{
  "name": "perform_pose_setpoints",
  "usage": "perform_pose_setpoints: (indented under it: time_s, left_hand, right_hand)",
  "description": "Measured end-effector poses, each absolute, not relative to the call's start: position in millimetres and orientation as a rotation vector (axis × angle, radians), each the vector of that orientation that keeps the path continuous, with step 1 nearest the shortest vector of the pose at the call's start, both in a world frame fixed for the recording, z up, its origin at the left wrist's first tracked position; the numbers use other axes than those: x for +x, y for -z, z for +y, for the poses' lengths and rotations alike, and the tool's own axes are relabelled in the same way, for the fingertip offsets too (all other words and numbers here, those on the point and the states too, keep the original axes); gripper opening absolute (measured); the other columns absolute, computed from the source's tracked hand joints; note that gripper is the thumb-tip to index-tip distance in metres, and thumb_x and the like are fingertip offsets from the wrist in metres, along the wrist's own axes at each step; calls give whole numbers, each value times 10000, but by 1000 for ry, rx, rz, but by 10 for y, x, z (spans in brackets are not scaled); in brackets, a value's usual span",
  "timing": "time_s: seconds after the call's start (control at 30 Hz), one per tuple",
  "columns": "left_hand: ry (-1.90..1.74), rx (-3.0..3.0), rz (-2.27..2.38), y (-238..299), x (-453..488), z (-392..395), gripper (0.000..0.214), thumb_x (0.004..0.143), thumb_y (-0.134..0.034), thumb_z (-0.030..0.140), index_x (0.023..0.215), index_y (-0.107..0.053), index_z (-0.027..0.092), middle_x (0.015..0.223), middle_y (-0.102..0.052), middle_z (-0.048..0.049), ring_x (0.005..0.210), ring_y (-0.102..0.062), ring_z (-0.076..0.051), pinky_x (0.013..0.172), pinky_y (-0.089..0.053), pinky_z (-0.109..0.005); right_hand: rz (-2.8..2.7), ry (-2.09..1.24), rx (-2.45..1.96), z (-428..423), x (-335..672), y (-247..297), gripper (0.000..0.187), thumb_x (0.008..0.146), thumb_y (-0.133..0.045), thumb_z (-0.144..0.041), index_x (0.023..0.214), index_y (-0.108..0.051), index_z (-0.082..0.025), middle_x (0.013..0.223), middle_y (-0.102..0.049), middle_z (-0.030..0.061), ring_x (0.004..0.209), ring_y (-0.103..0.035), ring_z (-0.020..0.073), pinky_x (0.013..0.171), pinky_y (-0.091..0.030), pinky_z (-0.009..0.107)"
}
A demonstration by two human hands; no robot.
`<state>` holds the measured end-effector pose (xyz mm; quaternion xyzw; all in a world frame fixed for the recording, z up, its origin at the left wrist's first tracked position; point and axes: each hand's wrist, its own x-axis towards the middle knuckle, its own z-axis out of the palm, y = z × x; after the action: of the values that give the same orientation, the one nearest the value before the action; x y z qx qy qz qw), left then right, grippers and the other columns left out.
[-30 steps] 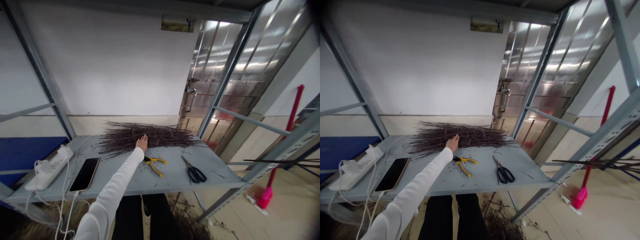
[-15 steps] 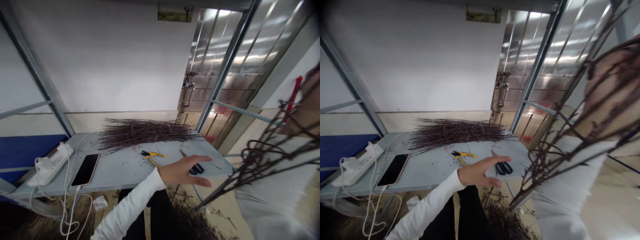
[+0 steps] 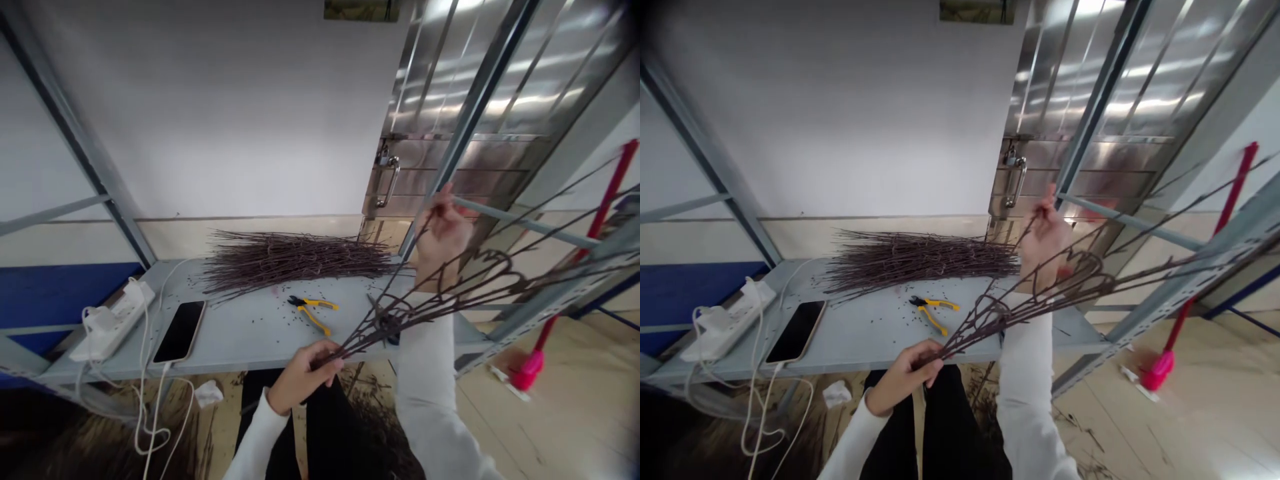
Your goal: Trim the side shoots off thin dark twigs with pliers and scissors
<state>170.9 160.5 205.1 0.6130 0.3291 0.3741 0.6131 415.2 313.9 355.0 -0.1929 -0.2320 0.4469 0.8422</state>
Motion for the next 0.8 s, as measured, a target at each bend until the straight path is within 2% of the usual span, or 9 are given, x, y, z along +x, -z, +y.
perform_pose_setpoints:
  time_s: [0.1, 0.23, 0.3, 0.37, 0.47, 0.53, 0.6, 0.7, 0.8]
  left_hand:
    - [-828, 1369, 854, -2003, 1532, 1505, 389, 792, -637, 488, 978, -605, 146, 646, -478, 43, 543, -437, -95, 567, -347, -242]
    - [-878, 1311, 937, -1975, 1411, 1392, 430, 691, -755, 443, 1000, -635, 169, 767, -572, 9, 694, -503, -125, 655, -379, -241]
    - [-893, 1260, 879, -1969, 1397, 1370, 498, 681, -744, 505, 1022, -643, 157, 753, -590, -2, 646, -489, -111, 593, -362, -224]
    - [-909, 1155, 796, -1957, 1416, 1378, 593, 727, -618, 642, 1031, -640, 133, 665, -588, -3, 479, -391, -69, 450, -261, -205]
    - [-966, 1003, 743, -1943, 1499, 1423, 677, 773, -451, 725, 983, -643, 111, 581, -612, -23, 353, -294, -41, 367, -132, -205]
    - [-1032, 949, 742, -1952, 1572, 1447, 620, 778, -481, 690, 928, -646, 112, 577, -640, -42, 350, -365, -54, 348, -164, -196]
    - [-1125, 911, 761, -1971, 1641, 1457, 520, 796, -525, 616, 893, -643, 119, 596, -658, -49, 379, -432, -68, 349, -216, -185]
    - [-1237, 851, 775, -1990, 1715, 1459, 391, 815, -573, 510, 899, -635, 133, 619, -656, -35, 399, -456, -66, 355, -260, -171]
    - [-1280, 800, 766, -1977, 1744, 1471, 361, 821, -575, 478, 921, -637, 136, 626, -634, -24, 420, -463, -71, 348, -262, -162]
  right_hand:
    - [-602, -966, -460, 3184, 4009, -3268, 239, 888, -448, -200, 910, -674, -276, 1182, -629, 23, 1124, -574, 153, 951, -495, 297]
    - [-842, -1140, -679, 3097, 3933, -2585, 234, 756, -581, -309, 967, -682, -297, 1092, -682, 7, 965, -653, 173, 934, -506, 380]
    - [-814, -1208, -783, 2939, 3929, -2204, 235, 680, -627, -352, 900, -703, -321, 1003, -707, -12, 849, -675, 180, 859, -538, 375]
    - [-762, -1264, -873, 2695, 3908, -1869, 210, 636, -657, -381, 837, -719, -362, 938, -722, -19, 785, -682, 214, 766, -561, 385]
    - [-746, -1297, -916, 2228, 3810, -1528, 167, 669, -655, -459, 800, -725, -381, 908, -731, 5, 723, -681, 261, 644, -559, 422]
    - [-746, -1322, -927, 1917, 3715, -1420, 168, 631, -726, -428, 762, -725, -323, 859, -731, 15, 712, -674, 254, 592, -558, 404]
    - [-722, -1409, -919, 1658, 3619, -1393, 253, 679, -708, -496, 824, -729, -290, 900, -729, 33, 695, -668, 232, 559, -555, 372]
    - [-734, -1525, -894, 1403, 3491, -1455, 429, 748, -607, -624, 943, -724, -260, 1001, -718, 82, 769, -670, 242, 588, -563, 372]
    - [-881, -1482, -942, 1290, 3359, -1570, 454, 795, -558, -625, 1018, -706, -258, 1117, -683, 89, 889, -658, 254, 667, -570, 379]
